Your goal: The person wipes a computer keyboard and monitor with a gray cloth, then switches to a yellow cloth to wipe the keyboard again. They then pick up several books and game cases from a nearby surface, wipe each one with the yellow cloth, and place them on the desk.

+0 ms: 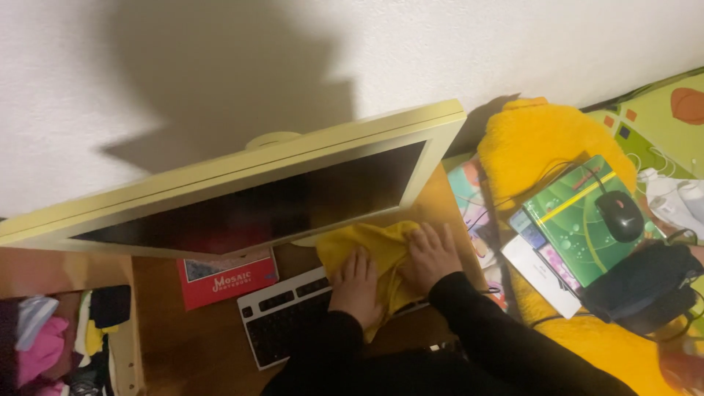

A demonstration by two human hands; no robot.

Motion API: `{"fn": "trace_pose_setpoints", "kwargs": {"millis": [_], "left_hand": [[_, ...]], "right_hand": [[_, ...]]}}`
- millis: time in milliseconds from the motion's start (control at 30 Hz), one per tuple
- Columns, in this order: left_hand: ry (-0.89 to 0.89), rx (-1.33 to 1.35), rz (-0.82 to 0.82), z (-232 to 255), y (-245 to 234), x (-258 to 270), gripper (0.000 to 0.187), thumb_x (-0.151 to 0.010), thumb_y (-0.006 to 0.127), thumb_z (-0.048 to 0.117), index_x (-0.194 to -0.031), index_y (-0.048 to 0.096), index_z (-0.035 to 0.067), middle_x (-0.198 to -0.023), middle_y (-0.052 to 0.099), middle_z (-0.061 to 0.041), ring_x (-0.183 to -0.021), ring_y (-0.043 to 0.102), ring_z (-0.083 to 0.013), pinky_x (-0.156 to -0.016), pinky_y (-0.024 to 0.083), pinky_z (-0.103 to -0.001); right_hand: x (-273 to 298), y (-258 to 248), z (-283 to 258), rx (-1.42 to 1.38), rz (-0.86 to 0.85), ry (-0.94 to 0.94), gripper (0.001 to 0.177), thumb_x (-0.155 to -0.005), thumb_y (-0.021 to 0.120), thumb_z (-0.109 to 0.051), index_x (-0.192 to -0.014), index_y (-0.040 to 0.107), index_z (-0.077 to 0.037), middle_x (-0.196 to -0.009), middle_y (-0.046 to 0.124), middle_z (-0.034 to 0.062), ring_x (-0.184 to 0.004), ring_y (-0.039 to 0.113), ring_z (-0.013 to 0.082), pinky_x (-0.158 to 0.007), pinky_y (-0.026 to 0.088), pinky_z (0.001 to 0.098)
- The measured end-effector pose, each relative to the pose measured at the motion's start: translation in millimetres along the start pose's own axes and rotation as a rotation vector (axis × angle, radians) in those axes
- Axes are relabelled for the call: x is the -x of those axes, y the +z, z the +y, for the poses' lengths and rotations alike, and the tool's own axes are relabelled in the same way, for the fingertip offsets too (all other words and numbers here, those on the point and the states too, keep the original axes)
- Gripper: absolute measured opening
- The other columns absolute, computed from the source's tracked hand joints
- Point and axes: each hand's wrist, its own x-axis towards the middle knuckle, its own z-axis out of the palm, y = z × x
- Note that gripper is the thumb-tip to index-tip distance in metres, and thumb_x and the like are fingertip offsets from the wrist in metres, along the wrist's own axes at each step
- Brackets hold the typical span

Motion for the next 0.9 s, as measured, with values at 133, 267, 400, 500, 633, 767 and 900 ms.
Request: {"fn": "trace_pose_setpoints", "kwargs": {"millis": [133, 267, 400, 500, 633, 767, 900], "left_hand": [[0.042, 0.186, -0.273, 27.5, -81.1, -0.6, 0.079, -0.098, 0.053, 0.022, -0.163, 0.014, -0.001, -0.170, 0.009, -0.026, -0.158, 0.005, -0.0412, -0.124, 0.014, -0.062], [0.103, 0.152, -0.251, 44.8, -84.8, -10.0, 0.078, -0.096, 0.057, 0.018, -0.161, 0.019, -0.002, -0.171, 0.001, -0.025, -0.159, 0.001, -0.0396, -0.126, 0.014, -0.060], [0.191, 0.134, -0.198, 37.3, -61.2, -17.5, 0.084, -0.094, 0.058, 0.010, -0.162, 0.012, -0.005, -0.171, 0.003, -0.026, -0.159, 0.002, -0.0388, -0.127, 0.012, -0.057], [0.358, -0.057, -0.069, 33.0, 10.7, -35.7, 0.075, -0.095, 0.062, 0.007, -0.160, 0.026, -0.003, -0.171, 0.015, -0.024, -0.158, 0.012, -0.0366, -0.126, 0.015, -0.055], [0.378, -0.054, -0.102, 52.9, 7.7, -17.4, 0.083, -0.089, 0.064, 0.002, -0.160, 0.020, -0.007, -0.170, 0.012, -0.025, -0.158, 0.010, -0.0377, -0.125, 0.015, -0.056], [0.266, -0.094, -0.034, 44.5, 15.8, -13.6, 0.088, -0.088, 0.063, 0.023, -0.162, 0.020, 0.003, -0.170, 0.015, -0.013, -0.154, 0.018, -0.0290, -0.115, 0.024, -0.056], [0.207, -0.046, 0.075, 18.8, 33.9, -1.3, 0.077, -0.088, 0.056, 0.026, -0.158, 0.033, 0.007, -0.163, 0.034, -0.009, -0.147, 0.030, -0.0267, -0.106, 0.034, -0.051]], "right_hand": [[4.4, -6.5, 21.2, 0.045, -0.081, 0.032, 0.062, -0.077, 0.069, -0.059, -0.120, 0.066, -0.014, -0.148, 0.050, 0.0068, -0.151, 0.032, 0.0319, -0.124, 0.015, 0.0692], [9.7, 9.0, 19.8, -0.088, 0.114, -0.191, 0.053, -0.093, 0.055, -0.025, -0.144, 0.045, -0.013, -0.154, 0.044, 0.0134, -0.149, 0.035, 0.0387, -0.119, 0.028, 0.0647], [20.7, 10.4, 25.2, -0.110, -0.387, -0.175, 0.076, -0.098, 0.047, -0.026, -0.165, 0.013, -0.019, -0.172, 0.012, 0.0063, -0.157, 0.015, 0.0308, -0.122, 0.026, 0.0500], [47.1, 50.4, 35.4, -0.054, -0.177, -0.136, 0.084, -0.089, 0.061, -0.048, -0.158, 0.030, -0.013, -0.168, 0.024, 0.0125, -0.152, 0.029, 0.0331, -0.118, 0.033, 0.0523], [70.6, 64.6, 29.7, -0.081, -0.064, -0.091, 0.081, -0.082, 0.059, -0.044, -0.151, 0.041, -0.007, -0.158, 0.038, 0.0176, -0.146, 0.039, 0.0383, -0.115, 0.037, 0.0520], [54.9, 22.4, 10.8, -0.286, 0.054, -0.122, 0.057, -0.081, 0.060, -0.021, -0.135, 0.056, -0.001, -0.139, 0.054, 0.0196, -0.128, 0.051, 0.0413, -0.110, 0.038, 0.0580], [38.9, 4.2, -18.7, -0.379, 0.055, -0.197, 0.061, -0.072, 0.071, -0.031, -0.127, 0.060, -0.006, -0.122, 0.058, 0.0145, -0.113, 0.055, 0.0392, -0.104, 0.043, 0.0492]]}}
